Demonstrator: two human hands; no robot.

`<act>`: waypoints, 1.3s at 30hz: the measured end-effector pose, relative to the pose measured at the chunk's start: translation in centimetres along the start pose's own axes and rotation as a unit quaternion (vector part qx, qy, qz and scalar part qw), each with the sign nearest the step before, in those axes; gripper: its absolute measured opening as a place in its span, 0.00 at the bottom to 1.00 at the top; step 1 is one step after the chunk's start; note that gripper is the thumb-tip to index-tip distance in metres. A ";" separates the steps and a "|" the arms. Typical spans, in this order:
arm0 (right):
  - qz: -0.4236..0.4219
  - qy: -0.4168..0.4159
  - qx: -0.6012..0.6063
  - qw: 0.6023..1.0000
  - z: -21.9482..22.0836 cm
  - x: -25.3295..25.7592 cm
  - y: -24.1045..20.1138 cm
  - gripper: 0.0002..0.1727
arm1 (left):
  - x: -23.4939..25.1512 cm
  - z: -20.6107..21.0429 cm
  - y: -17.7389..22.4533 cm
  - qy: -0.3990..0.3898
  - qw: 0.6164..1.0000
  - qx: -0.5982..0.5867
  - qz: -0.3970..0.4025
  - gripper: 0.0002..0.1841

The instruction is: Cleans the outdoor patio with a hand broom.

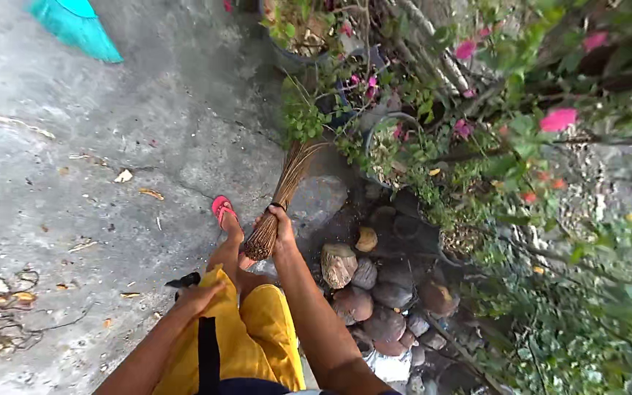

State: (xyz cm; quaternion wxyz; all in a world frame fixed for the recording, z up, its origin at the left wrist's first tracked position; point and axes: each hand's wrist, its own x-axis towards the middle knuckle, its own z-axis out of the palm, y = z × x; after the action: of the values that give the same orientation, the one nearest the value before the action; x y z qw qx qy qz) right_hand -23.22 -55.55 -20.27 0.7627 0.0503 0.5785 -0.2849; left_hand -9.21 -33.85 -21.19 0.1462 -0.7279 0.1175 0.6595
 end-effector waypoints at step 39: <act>0.029 0.123 -0.606 0.785 2.9 16.0 -14.4 0.25 | 1.3 5.5 12.2 0.047 0.989 -0.052 -0.131 0.78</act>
State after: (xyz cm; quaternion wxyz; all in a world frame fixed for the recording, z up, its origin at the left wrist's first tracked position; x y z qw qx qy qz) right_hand -25.18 -74.78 -30.27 0.5660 -0.3713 0.7195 0.1553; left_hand -18.63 -43.14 -23.66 0.1878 -0.7736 -0.0070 0.6052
